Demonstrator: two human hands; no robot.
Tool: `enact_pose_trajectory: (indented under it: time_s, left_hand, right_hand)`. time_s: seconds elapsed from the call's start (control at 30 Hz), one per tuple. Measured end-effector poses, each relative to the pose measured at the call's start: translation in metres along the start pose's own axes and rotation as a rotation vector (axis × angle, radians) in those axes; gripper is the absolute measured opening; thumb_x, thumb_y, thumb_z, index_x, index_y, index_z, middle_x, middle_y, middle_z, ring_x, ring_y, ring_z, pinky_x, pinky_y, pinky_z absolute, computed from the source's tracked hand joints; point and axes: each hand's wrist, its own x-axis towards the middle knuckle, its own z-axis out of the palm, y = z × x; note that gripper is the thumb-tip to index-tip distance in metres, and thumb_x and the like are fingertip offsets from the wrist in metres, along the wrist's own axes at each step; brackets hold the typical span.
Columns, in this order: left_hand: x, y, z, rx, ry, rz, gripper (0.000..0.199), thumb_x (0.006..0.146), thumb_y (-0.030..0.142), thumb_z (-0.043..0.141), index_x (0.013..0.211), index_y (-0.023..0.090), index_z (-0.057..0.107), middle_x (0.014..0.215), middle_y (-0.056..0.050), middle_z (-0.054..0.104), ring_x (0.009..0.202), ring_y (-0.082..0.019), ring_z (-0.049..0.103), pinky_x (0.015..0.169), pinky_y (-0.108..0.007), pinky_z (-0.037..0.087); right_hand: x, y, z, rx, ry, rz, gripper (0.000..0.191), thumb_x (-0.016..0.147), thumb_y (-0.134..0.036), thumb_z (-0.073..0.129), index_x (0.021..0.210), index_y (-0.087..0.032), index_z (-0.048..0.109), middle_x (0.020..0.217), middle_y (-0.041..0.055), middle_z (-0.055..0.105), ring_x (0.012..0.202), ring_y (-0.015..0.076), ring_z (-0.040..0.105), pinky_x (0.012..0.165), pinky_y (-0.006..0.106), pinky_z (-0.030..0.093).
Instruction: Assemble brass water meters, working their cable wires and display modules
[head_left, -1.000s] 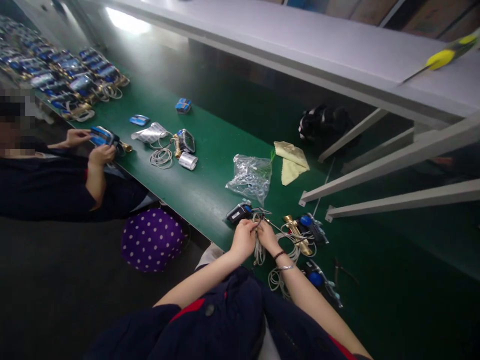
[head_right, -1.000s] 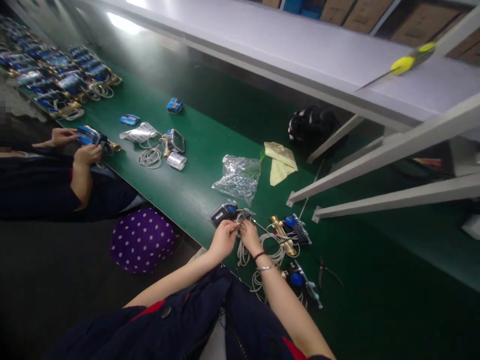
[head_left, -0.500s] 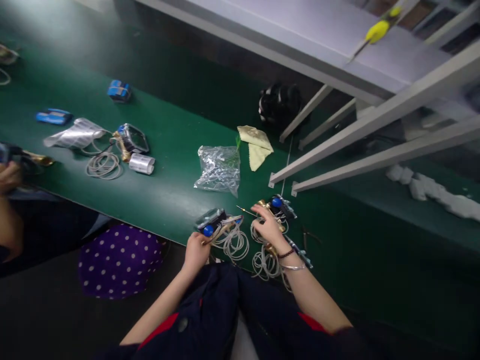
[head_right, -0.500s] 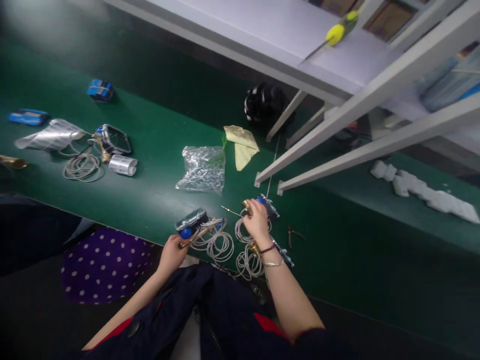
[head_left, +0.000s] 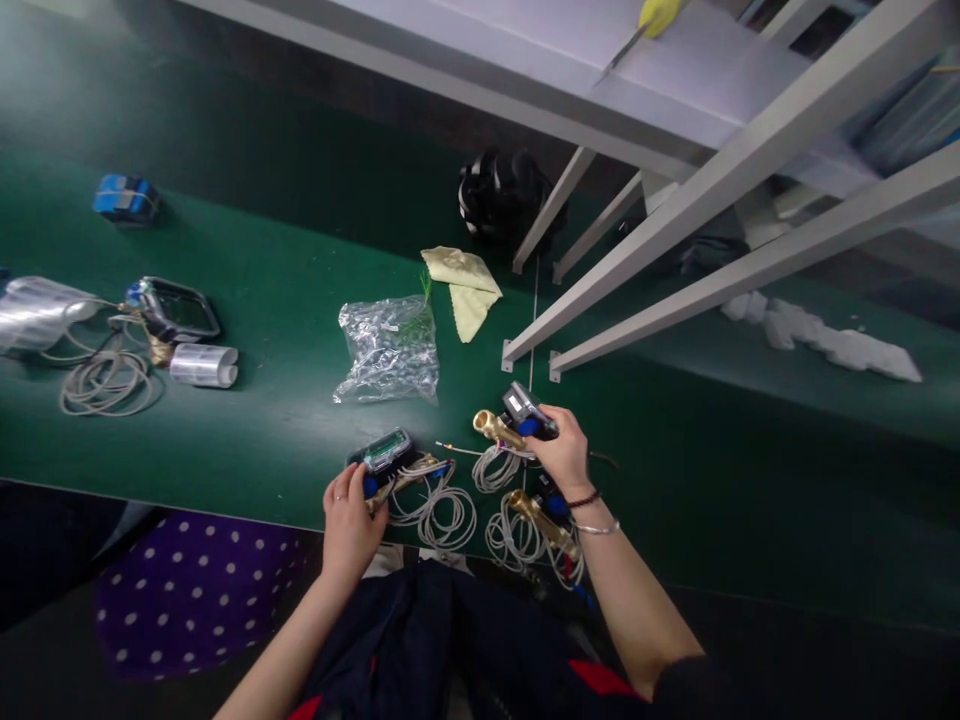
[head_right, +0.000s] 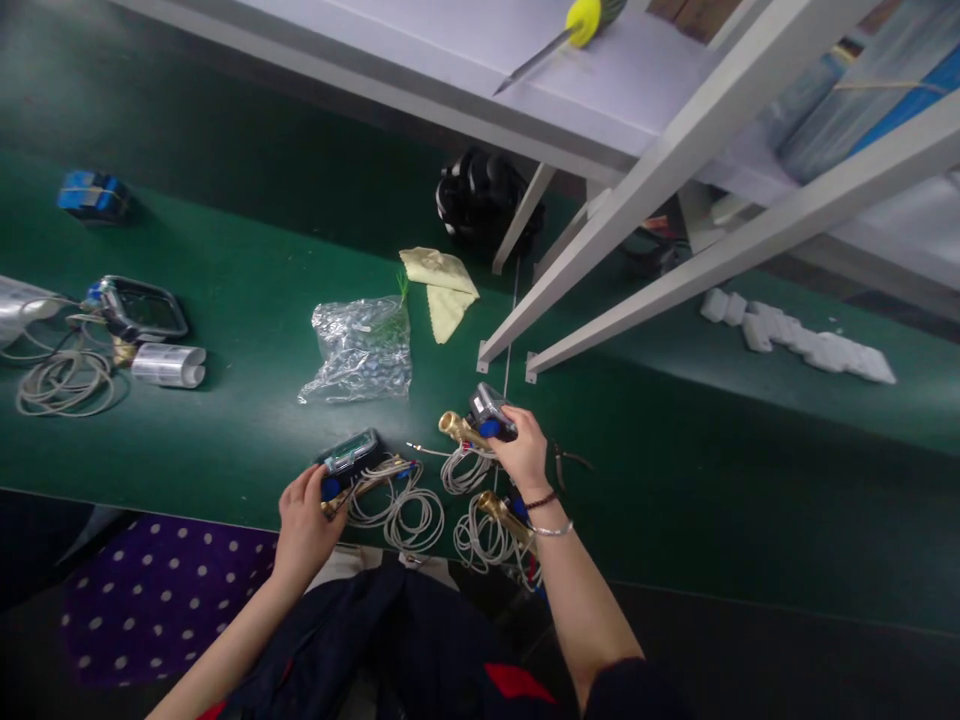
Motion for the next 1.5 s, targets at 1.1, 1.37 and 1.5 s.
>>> enact_pose_trajectory:
  time_s: [1.1, 1.37, 1.5]
  left_hand:
    - [0.043, -0.069, -0.071, -0.093, 0.021, 0.211, 0.040, 0.082, 0.013, 0.041, 0.118, 0.013, 0.059, 0.114, -0.013, 0.062, 0.112, -0.022, 0.056, 0.099, -0.038, 0.047]
    - [0.073, -0.053, -0.018, 0.303, -0.164, 0.319, 0.048, 0.081, 0.016, 0.045, 0.129, 0.009, 0.052, 0.127, -0.019, 0.054, 0.119, -0.033, 0.049, 0.104, -0.051, 0.037]
    - [0.092, -0.075, -0.033, 0.434, -0.205, 0.426, 0.044, 0.083, 0.013, 0.038, 0.123, 0.010, 0.058, 0.116, -0.017, 0.059, 0.104, -0.029, 0.057, 0.100, -0.046, 0.040]
  right_hand:
    - [-0.073, -0.213, 0.144, 0.053, -0.424, -0.752, 0.016, 0.087, -0.010, 0.054, 0.098, -0.011, 0.064, 0.096, 0.0103, 0.066, 0.086, 0.0219, 0.055, 0.076, 0.035, 0.045]
    - [-0.043, -0.140, 0.087, -0.187, -0.317, -0.198, 0.038, 0.084, -0.013, 0.057, 0.121, -0.018, 0.058, 0.129, 0.0045, 0.055, 0.120, 0.0180, 0.044, 0.106, 0.028, 0.031]
    - [-0.067, -0.043, 0.012, -0.344, -0.216, 0.212, 0.054, 0.075, -0.004, 0.057, 0.128, -0.006, 0.051, 0.129, 0.0192, 0.052, 0.123, 0.0305, 0.041, 0.106, 0.042, 0.030]
